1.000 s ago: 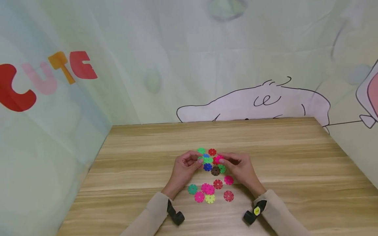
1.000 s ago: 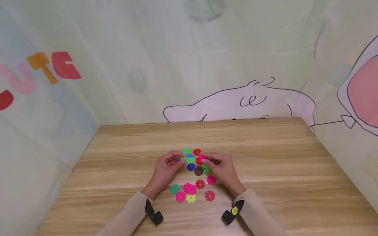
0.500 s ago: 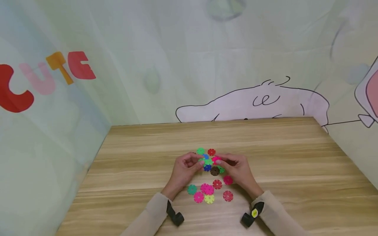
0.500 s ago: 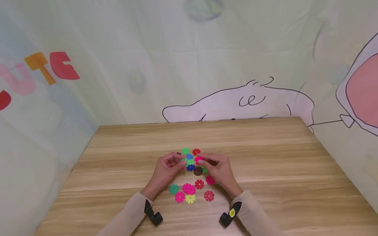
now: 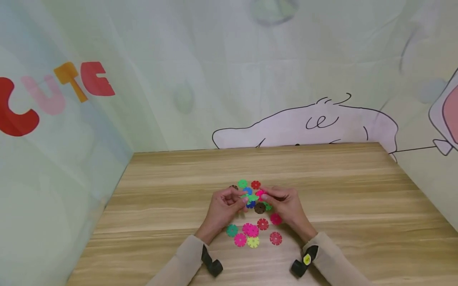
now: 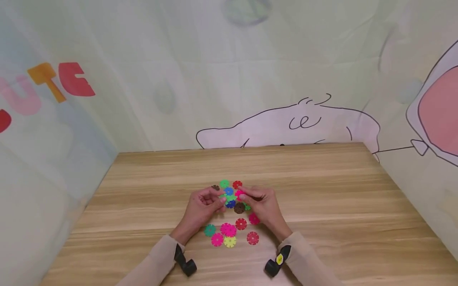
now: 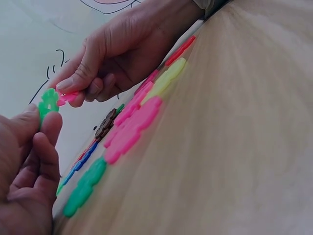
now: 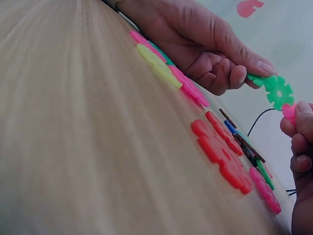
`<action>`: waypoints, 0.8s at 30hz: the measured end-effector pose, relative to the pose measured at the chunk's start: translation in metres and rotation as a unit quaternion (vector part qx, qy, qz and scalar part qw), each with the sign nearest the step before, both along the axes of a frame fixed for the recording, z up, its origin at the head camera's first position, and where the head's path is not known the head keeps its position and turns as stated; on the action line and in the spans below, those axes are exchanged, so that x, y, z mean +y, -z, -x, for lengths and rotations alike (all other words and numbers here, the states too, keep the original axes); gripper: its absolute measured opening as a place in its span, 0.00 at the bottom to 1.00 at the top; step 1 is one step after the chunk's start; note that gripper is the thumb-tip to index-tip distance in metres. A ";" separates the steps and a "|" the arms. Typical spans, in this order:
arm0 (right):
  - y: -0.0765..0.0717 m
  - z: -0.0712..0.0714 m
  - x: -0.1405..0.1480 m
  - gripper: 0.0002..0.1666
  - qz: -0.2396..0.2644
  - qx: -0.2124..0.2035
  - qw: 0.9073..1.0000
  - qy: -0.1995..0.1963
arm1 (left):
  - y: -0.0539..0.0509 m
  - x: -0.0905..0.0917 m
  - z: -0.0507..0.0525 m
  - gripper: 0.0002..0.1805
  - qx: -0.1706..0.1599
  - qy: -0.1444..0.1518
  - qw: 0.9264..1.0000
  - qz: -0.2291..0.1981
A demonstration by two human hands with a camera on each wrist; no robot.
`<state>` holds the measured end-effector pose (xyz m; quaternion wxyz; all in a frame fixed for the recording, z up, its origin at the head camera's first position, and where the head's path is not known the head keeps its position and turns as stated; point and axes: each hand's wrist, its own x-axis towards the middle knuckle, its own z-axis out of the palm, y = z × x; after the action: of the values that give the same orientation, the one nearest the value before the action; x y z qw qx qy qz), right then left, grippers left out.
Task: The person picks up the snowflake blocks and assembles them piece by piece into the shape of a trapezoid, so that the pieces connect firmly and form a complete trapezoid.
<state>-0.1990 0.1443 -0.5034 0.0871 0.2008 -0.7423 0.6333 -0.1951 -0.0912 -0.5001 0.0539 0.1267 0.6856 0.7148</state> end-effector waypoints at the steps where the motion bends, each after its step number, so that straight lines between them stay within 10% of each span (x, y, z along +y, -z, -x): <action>1: 0.000 0.000 0.000 0.15 0.001 -0.003 1.000 -0.004 | 0.000 0.000 0.000 0.11 -0.002 -0.001 1.000 0.000; 24: 0.000 -0.004 -0.005 0.16 0.005 -0.014 1.000 -0.007 | 0.002 -0.001 0.001 0.11 0.026 0.020 0.999 0.001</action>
<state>-0.1953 0.1393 -0.5030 0.0729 0.1966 -0.7387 0.6406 -0.1956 -0.0918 -0.5018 0.0505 0.1586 0.6851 0.7091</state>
